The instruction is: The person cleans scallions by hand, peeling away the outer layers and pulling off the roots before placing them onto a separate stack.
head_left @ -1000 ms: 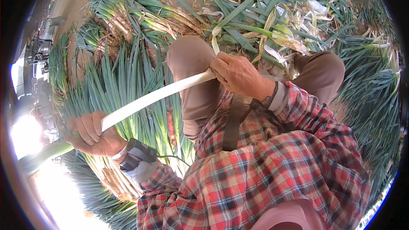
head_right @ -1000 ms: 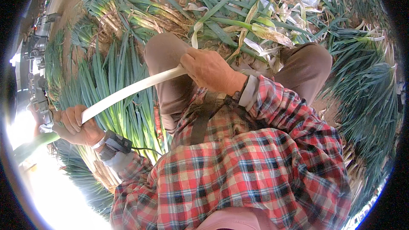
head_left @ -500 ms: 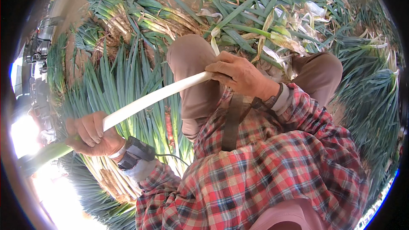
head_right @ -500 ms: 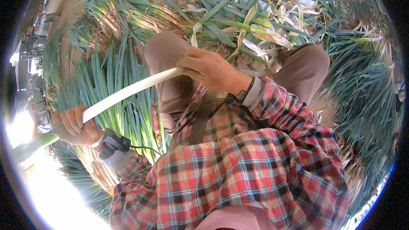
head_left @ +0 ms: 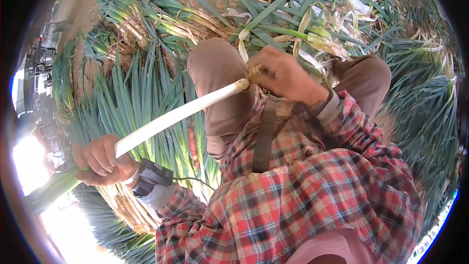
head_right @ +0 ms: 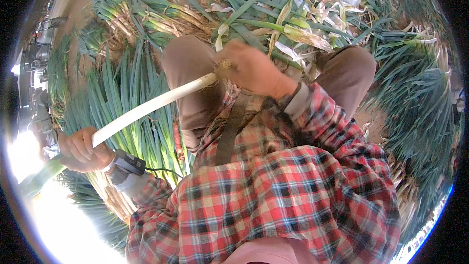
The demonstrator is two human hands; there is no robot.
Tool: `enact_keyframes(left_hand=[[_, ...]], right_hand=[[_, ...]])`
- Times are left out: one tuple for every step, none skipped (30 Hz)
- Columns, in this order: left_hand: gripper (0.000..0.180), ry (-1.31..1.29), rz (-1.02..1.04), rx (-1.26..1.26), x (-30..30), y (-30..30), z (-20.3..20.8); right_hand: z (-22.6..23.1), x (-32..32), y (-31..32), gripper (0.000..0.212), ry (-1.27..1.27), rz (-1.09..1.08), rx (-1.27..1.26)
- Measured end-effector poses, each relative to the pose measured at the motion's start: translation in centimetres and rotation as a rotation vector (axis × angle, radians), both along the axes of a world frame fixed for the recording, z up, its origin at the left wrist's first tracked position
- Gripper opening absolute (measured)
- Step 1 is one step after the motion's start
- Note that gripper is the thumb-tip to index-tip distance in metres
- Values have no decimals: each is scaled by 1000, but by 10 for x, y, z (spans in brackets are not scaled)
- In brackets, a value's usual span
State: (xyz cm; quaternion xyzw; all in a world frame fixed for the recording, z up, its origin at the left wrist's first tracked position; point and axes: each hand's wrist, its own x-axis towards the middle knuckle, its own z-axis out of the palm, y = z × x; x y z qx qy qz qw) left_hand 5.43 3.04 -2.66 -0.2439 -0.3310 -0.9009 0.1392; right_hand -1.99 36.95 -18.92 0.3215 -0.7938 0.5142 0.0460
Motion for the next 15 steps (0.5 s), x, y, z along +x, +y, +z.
enact_keyframes(left_hand=[[25, -9, 6, 7, -1, 0, 2], [25, -7, 7, 6, -1, 1, 2], [24, -25, 30, 22, -1, 3, 1], [24, -44, 54, 38, -2, 4, 1], [24, -44, 54, 38, -2, 3, 0], [23, -32, 35, 34, -2, 3, 0], [23, -20, 15, 29, -2, 3, 0], [23, -23, 12, 30, -2, 3, 0], [22, -17, 12, 32, -1, 2, 1], [22, -12, 12, 34, 0, 2, 1], [22, -15, 12, 33, 1, 3, 2], [21, -15, -27, 26, 0, 5, 4], [20, -17, -67, 19, 0, 6, 5], [20, -19, -68, 19, 0, 5, 3], [26, -12, -106, -8, -1, 2, 1]], right_hand=[[3, 8, -9, 15, 2, 0, -1], [6, 15, -17, 15, 78, 9, 24], [6, 18, -20, 16, 154, 18, 50], [6, 17, -20, 16, 154, 17, 50], [5, 17, -18, 15, 158, 28, 83], [5, 17, -16, 15, 159, 35, 118], [3, 18, -17, 15, 157, 32, 119], [1, 19, -19, 15, 188, 25, 131], [1, 19, -20, 15, 220, 21, 142], [2, 20, -20, 15, 218, 21, 142], [4, 21, -19, 15, 184, 26, 162], [6, 22, -19, 16, 152, 30, 181], [4, 21, -19, 16, 150, 30, 181], [0, 18, -19, 15, 74, 16, 113], [-5, 14, -18, 14, 0, -1, 48]])
